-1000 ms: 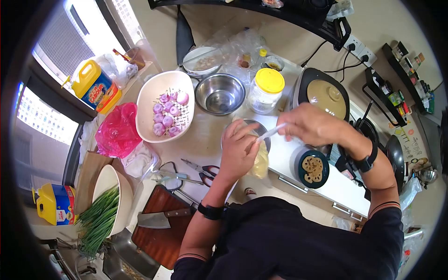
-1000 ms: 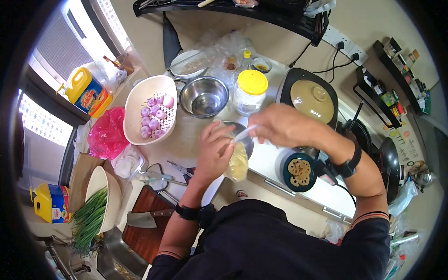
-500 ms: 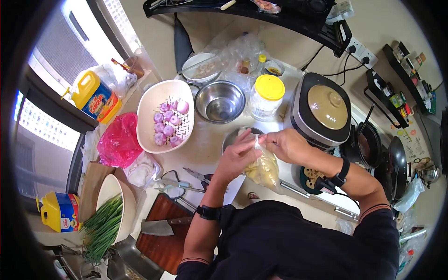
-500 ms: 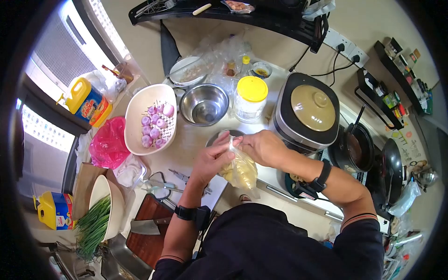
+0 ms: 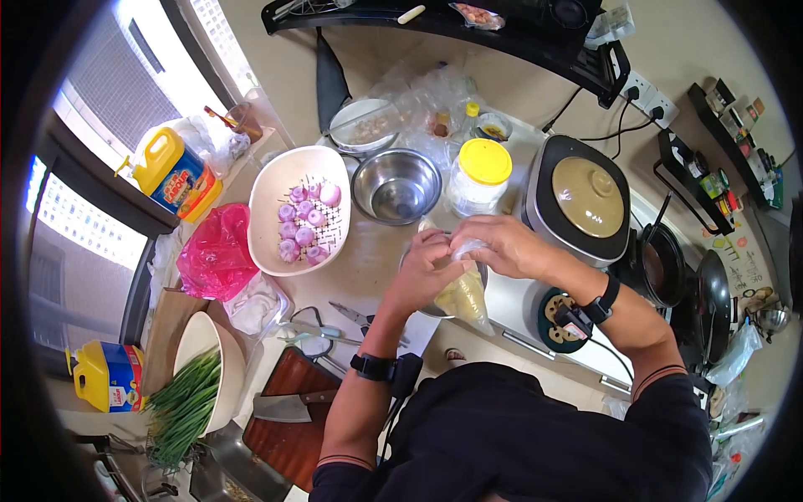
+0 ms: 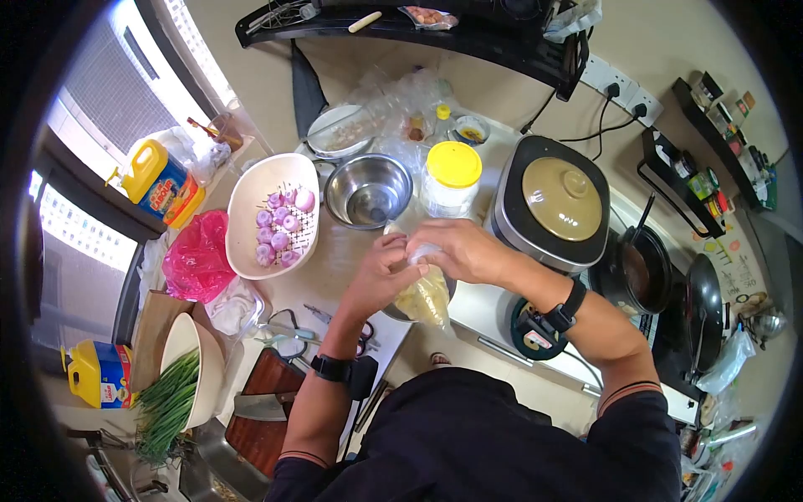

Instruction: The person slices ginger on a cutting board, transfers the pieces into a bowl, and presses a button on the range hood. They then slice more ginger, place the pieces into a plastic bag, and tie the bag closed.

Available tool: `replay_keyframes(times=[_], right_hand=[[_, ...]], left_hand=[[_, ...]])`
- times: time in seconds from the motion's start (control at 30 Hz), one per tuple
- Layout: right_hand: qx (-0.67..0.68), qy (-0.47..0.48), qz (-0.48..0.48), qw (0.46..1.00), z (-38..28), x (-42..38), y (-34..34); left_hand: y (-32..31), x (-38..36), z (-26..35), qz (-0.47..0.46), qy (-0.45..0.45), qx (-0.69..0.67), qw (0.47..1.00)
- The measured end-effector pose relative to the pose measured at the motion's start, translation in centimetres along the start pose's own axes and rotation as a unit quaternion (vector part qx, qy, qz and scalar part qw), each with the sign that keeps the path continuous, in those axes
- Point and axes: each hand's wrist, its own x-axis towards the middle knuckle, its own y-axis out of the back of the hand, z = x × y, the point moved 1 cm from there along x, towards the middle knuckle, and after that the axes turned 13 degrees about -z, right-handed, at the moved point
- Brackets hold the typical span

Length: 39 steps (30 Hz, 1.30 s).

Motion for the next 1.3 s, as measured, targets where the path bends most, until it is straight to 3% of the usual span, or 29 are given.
replay_keyframes(times=[0.03,0.37,0.57,0.67,0.73,0.77,0.83,0.87,0.93,1.07,1.13,1.27,1.3], right_hand=[[0.077,-0.014,0.002,0.997,0.5,0.1,-0.3],[0.061,-0.054,0.002,0.997,0.6,0.4,-1.0],[0.110,-0.100,-0.002,0.989,1.0,0.8,-2.2],[0.083,-0.099,0.064,0.990,2.3,1.0,-3.7],[0.221,-0.182,0.050,0.957,2.4,1.0,-3.9],[0.222,-0.182,0.050,0.957,2.5,1.0,-3.7],[0.541,-0.264,0.004,0.798,2.7,1.1,-2.7],[0.541,-0.264,0.004,0.798,2.8,1.2,-2.6],[0.591,-0.329,0.024,0.736,3.0,1.7,-2.9],[0.595,-0.334,0.029,0.730,3.1,1.6,-3.8],[0.594,-0.318,-0.050,0.737,3.8,1.3,-3.6],[0.562,-0.343,-0.082,0.748,4.0,1.2,-3.5],[0.300,-0.299,0.024,0.906,3.1,1.0,-3.6]], left_hand=[[0.0,-0.1,-0.2,-0.007,0.010,0.005,1.000],[-0.8,0.0,-0.4,0.010,0.021,0.054,0.998],[-2.8,0.1,-2.7,0.118,-0.030,0.031,0.992],[-3.3,-0.3,-2.4,0.107,0.038,0.118,0.987],[-3.7,-0.5,-2.1,0.132,0.014,0.170,0.976],[-3.7,-0.6,-2.3,0.132,0.015,0.170,0.976],[-3.7,-0.4,-2.6,0.181,-0.008,0.100,0.978],[-3.9,-0.4,-2.7,0.181,-0.008,0.100,0.978],[-4.2,-0.2,-2.5,0.266,0.007,0.051,0.963],[-4.6,-0.2,-3.2,0.305,0.005,-0.012,0.952],[-4.5,-0.6,-2.3,0.298,0.033,-0.021,0.954],[-4.7,-0.7,-3.2,0.276,0.042,-0.020,0.960],[-4.6,-0.7,-3.6,0.280,0.044,0.005,0.959]])
